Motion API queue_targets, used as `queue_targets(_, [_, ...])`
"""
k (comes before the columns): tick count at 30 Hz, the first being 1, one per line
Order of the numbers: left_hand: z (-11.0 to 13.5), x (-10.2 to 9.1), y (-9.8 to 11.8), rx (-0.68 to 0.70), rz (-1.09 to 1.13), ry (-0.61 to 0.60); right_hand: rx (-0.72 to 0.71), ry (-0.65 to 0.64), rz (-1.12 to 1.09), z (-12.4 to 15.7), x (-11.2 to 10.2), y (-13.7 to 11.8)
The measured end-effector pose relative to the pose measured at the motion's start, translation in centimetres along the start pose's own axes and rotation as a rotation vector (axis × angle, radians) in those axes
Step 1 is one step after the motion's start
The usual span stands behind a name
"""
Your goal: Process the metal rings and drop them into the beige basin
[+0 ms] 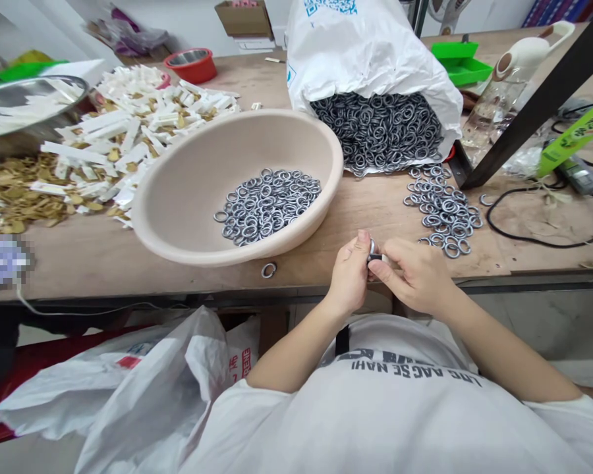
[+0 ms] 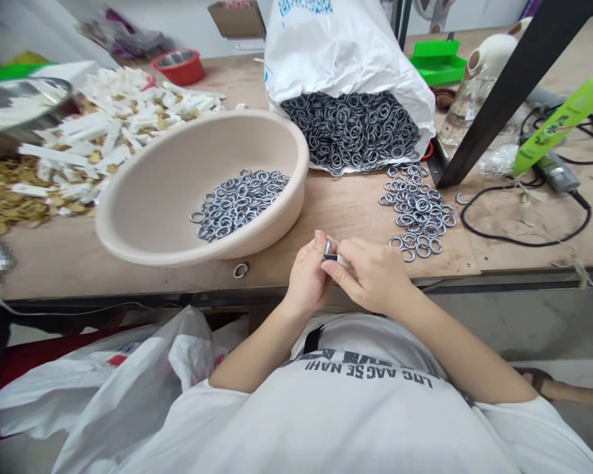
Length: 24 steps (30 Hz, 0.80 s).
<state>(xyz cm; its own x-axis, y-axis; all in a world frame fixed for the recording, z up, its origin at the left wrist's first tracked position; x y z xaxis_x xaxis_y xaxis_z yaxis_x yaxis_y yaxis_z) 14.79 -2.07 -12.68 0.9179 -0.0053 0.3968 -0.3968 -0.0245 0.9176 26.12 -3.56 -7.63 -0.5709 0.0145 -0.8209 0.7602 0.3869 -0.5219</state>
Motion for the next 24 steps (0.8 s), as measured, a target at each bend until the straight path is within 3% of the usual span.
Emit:
queue_targets(3, [0.3, 0.0, -0.3, -0.005, 0.032, -0.025, -0.008, -0.059, -0.055, -0.4, 0.3, 0.4])
queue_targets(5, [0.6, 0.2, -0.3, -0.003, 0.026, -0.094, 0.055, -0.071, -0.144, -1.1, 0.2, 2.0])
queue_targets(8, [1.1, 0.1, -0.2, 0.02, -0.004, -0.188, 0.293, 0.121, -0.157, -2.4, -1.2, 6.8])
queue_targets(10, [1.0, -0.5, -0.2, 0.009, 0.003, -0.166, 0.407, 0.203, 0.078, -2.9, -2.3, 9.8])
queue_targets(13, [0.5, -1.6, -0.3, -0.053, 0.02, -0.107, 0.47, 0.139, 0.467, -3.2, -2.8, 12.4])
queue_targets(17, [-0.5, -2.4, -0.6, -0.12, 0.064, -0.028, 0.489, 0.075, 0.595, -3.5, -2.5, 13.5])
queue_targets(21, [-1.1, -2.2, -1.1, -0.182, 0.117, 0.042, 0.474, 0.214, 0.369, -3.9, -2.6, 13.1])
queue_targets(24, [-1.6, -1.3, -1.5, -0.123, 0.048, 0.013, 0.46, 0.175, -0.146, -3.8, -1.3, 11.7])
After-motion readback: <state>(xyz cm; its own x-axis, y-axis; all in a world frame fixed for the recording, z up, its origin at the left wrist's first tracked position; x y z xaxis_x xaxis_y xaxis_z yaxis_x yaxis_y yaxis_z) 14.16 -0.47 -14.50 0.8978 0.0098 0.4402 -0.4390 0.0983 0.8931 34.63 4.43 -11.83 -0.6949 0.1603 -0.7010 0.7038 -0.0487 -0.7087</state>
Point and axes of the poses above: each hand's wrist, its own z-axis away from the middle knuckle, its own x-axis out of the palm, y = z × x, the point moved 5 cm from there along -z, towards the middle knuckle, and after that the axes turned 10 degrees about x, right-handed, at the moved point
